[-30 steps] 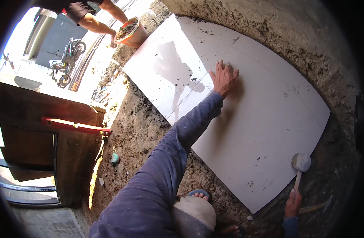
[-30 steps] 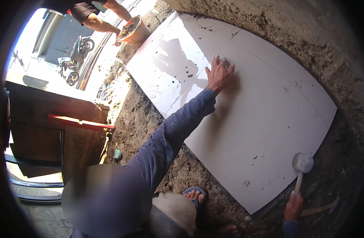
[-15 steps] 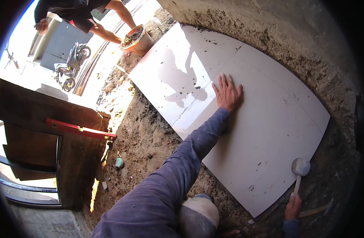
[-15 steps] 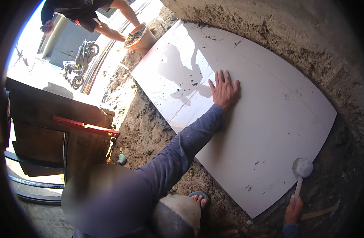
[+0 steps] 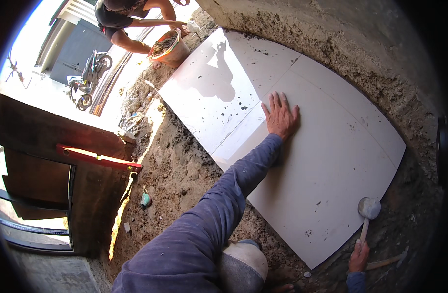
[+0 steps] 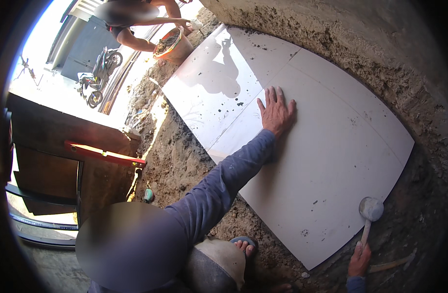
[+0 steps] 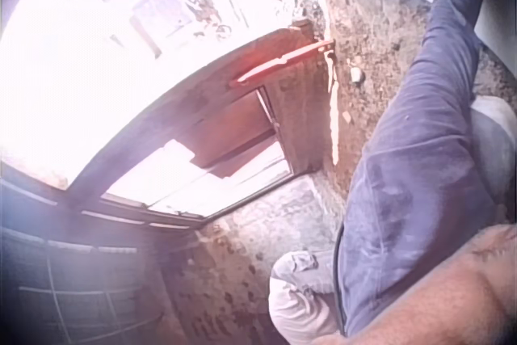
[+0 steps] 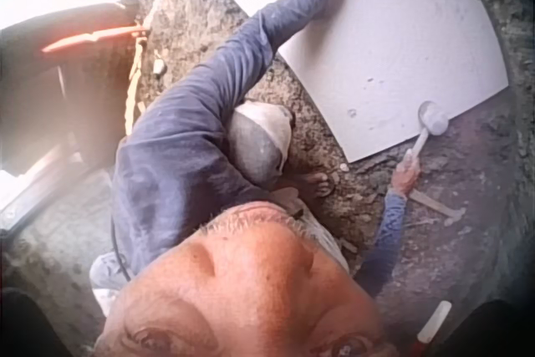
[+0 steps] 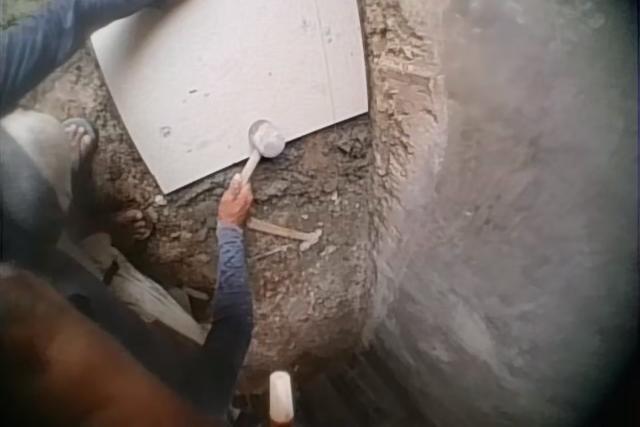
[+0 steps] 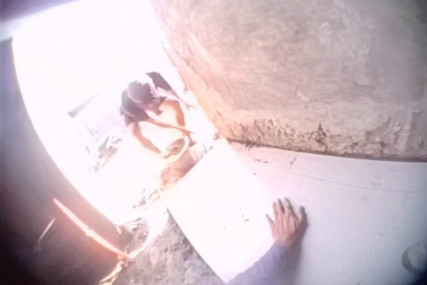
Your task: The person installs a large white ceramic tile onto a prepared floor surface. They use a trowel to apply mortar, a rubber mallet to tap the tile into place, and a spirit level to check for flatness. The person adjusts the tile's position and ensures it is properly seated.
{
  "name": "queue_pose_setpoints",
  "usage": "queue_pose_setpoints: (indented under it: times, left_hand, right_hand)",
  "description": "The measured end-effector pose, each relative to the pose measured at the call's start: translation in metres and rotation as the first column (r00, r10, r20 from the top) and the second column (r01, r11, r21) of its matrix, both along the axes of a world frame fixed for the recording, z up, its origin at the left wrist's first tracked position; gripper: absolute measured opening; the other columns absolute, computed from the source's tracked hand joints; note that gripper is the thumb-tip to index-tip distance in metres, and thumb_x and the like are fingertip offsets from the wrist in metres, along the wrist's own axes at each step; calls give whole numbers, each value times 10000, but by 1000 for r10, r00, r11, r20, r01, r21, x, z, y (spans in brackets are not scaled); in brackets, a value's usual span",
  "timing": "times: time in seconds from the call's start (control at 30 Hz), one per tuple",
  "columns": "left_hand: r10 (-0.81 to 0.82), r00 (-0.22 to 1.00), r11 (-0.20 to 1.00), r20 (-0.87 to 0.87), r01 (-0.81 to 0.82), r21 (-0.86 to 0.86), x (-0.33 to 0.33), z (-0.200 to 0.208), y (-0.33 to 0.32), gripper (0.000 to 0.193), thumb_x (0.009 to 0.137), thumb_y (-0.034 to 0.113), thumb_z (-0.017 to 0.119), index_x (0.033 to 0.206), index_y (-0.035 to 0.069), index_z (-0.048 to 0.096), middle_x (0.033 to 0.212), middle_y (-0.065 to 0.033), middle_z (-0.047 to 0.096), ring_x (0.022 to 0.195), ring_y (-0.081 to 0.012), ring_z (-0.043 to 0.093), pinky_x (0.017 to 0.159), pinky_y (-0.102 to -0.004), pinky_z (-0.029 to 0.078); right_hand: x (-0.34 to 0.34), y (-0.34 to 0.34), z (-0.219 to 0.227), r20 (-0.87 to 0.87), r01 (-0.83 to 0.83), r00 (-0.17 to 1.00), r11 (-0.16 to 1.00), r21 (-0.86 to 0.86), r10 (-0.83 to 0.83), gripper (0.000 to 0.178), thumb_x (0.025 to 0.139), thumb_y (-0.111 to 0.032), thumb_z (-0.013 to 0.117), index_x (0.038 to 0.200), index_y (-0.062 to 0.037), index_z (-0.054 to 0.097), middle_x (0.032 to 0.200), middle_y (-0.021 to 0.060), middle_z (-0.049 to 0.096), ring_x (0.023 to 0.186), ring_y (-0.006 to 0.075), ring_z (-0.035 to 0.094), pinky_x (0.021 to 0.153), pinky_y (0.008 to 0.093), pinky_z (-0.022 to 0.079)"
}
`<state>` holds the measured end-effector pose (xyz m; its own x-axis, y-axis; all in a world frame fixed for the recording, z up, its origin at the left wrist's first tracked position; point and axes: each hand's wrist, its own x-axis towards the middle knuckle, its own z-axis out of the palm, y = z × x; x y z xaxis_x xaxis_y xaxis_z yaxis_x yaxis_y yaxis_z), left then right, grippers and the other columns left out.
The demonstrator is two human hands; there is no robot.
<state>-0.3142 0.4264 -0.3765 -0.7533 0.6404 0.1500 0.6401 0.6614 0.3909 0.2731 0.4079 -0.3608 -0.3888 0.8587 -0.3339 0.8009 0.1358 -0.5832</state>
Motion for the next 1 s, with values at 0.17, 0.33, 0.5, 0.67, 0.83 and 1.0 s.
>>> queue_pose_setpoints:
  times: [0.17, 0.33, 0.5, 0.67, 0.83, 1.0]
  left_hand:
    - [-8, 1000, 1000, -8, 8, 1, -2, -2, 0, 791, 1015, 496, 432, 1587, -35, 311, 1662, -272, 271, 1582, -403, 165, 1251, -633, 65]
    - [-5, 999, 1000, -34, 5, 4, -2, -3, -1, 784, 1016, 494, 433, 1582, -36, 320, 1654, -273, 287, 1578, -402, 178, 1250, -635, 74]
    - [-1, 999, 1000, -40, 1, -12, -1, -1, -1, 772, 1020, 488, 433, 1576, -37, 331, 1654, -273, 289, 1579, -400, 178, 1251, -633, 76]
    - [-18, 999, 1000, -26, 18, -3, 1, 2, 0, 775, 1021, 470, 413, 1573, -65, 316, 1648, -291, 288, 1571, -419, 190, 1247, -636, 59]
    - [-18, 1000, 1000, -24, 18, 0, 0, -1, 0, 777, 1022, 478, 411, 1576, -59, 318, 1652, -286, 283, 1573, -416, 183, 1249, -633, 50]
    - [-15, 1000, 1000, -15, 15, -7, 0, -2, 0, 783, 1024, 491, 408, 1581, -51, 317, 1659, -280, 272, 1580, -412, 163, 1251, -630, 42]
  right_hand:
    - [5, 1, -4, 5, -5, 1000, 1000, 11, 5, 438, 1081, -318, 517, 1183, 101, 592, 1043, 331, 604, 968, 480, 568, 870, 505, 449]
    - [8, 0, -8, 9, -6, 1000, 999, 36, 6, 432, 1079, -315, 530, 1193, 97, 594, 1044, 327, 605, 977, 476, 571, 877, 502, 453]
    - [2, -1, 1, 32, -1, 999, 1000, -19, 2, 449, 1081, -323, 532, 1218, 101, 589, 1096, 329, 606, 1016, 476, 574, 910, 500, 455]
    - [15, -2, -14, 35, 10, 999, 999, 35, -11, 464, 1083, -331, 529, 1242, 102, 582, 1124, 335, 601, 1053, 476, 571, 946, 498, 447]
    - [11, -4, -13, 16, 21, 1000, 998, 55, -22, 438, 1080, -321, 524, 1178, 101, 587, 1059, 336, 600, 1000, 487, 568, 896, 510, 446]
    - [0, -3, -4, -18, -4, 1000, 997, 72, 5, 420, 1075, -316, 512, 1090, 98, 581, 971, 333, 586, 924, 499, 555, 829, 525, 433]
